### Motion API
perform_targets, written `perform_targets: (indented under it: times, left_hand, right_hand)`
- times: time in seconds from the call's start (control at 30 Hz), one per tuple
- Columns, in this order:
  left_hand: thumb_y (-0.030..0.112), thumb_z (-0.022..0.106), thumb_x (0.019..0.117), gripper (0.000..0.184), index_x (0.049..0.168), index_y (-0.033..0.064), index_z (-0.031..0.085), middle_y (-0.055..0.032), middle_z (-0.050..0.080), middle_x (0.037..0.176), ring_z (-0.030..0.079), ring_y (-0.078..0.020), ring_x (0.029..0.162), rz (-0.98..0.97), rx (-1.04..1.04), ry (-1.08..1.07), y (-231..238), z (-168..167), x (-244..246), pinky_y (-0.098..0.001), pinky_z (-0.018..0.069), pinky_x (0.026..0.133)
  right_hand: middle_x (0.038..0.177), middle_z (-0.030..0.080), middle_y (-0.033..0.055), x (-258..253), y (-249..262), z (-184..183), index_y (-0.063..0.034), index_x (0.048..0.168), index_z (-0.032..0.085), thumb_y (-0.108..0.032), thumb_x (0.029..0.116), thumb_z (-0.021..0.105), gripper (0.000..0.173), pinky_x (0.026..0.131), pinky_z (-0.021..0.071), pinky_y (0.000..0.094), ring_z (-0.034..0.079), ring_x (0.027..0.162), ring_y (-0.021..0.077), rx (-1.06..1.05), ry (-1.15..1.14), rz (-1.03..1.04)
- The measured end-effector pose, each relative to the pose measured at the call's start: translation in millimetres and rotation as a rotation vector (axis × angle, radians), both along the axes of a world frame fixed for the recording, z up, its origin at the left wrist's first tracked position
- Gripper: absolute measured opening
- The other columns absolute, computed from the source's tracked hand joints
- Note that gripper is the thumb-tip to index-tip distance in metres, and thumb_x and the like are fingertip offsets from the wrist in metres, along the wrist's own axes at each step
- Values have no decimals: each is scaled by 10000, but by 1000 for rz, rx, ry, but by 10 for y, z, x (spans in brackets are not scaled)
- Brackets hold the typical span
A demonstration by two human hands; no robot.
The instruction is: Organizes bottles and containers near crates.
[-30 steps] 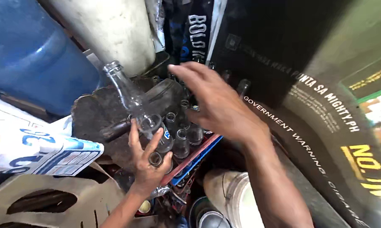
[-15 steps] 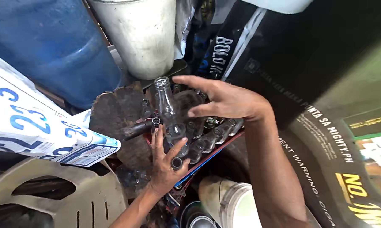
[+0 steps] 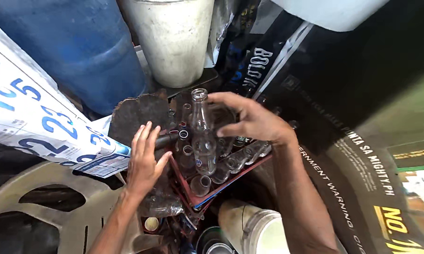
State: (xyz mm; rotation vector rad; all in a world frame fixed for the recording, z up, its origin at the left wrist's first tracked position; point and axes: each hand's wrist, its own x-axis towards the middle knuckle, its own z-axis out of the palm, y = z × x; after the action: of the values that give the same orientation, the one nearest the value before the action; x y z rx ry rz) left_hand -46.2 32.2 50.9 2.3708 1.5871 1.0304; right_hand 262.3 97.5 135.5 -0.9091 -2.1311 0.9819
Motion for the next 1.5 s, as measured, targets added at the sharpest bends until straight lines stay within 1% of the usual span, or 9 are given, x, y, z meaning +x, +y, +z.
perform_targets:
  times: [0.07,0.13,0.33,0.57,0.9,1.1,1.27,1.37,1.5]
  left_hand:
    - [225,810,876,773,1509,-26,445,-286,455,1528,418,-476,1432,-3,-181,281,200,72,-73,-674,330,1143]
    - [178,794,903,650,1469,20,517,-255,623,1341,603,-455,1242,-2,-295,396,334,85,-66,-648,479,1001]
    - [236,686,991,481,1389,-5,565,-280,598,1285,584,-471,1199,-131,-498,515,551,313,-127,-615,480,982]
    - [116,811,871,448,1272,2,647,-254,642,1170,623,-473,1093,-219,-179,569,732,739,-392,-647,519,866]
    - [233,641,1006,455,1410,53,537,-199,566,1297,579,-375,1186,13,-267,57,450,805,-400,-620,481,952]
    - [246,578,1025,423,1415,98,508,-48,653,1199,664,-77,1021,42,-464,-525,279,562,-60,-308,568,896]
    - [148,531,1033,360,1383,63,515,-18,684,1093,688,-67,941,-26,-495,-765,238,607,-61,-249,587,855]
    - [135,502,1041,350,1383,59,508,-30,684,1098,697,-98,947,-38,-524,-818,224,650,-110,-277,597,865]
    - [122,537,1014,366,1375,62,511,-27,685,1108,700,-103,954,-71,-514,-868,199,676,-63,-271,599,866]
  right_hand:
    - [1559,450,177,-91,18,-51,-121,1516,495,-58,736,886,875,1135,393,596,408,1457,349,-2,-342,-54]
    - [1571,435,189,-190,34,-109,-139,1512,496,-134,753,895,858,1090,324,737,315,1494,437,4,-520,-103]
    - [1520,488,142,-227,95,-20,-135,1469,530,-358,778,900,815,1035,402,696,394,1442,402,18,-738,-152]
    - [1412,592,168,-121,116,-175,-54,1393,599,-350,777,882,739,1055,477,554,519,1340,395,182,-605,-95]
    - [1255,666,213,-24,177,-218,18,1302,626,-440,798,829,711,929,557,518,629,1214,383,449,-622,-7]
    - [1192,671,211,-1,70,-332,7,1287,626,-420,761,821,705,710,603,507,675,1098,398,652,-575,-107]
    - [1344,591,260,167,-6,-370,-72,1516,481,-324,846,799,783,928,569,528,606,1223,431,630,-577,-85]
    - [1427,557,240,142,-19,-224,-52,1580,372,-183,735,901,1005,1066,471,564,554,1316,416,478,-704,-108]
    - [1437,543,198,79,10,-177,-40,1456,494,-128,687,931,889,1037,465,615,528,1337,403,304,-726,-180]
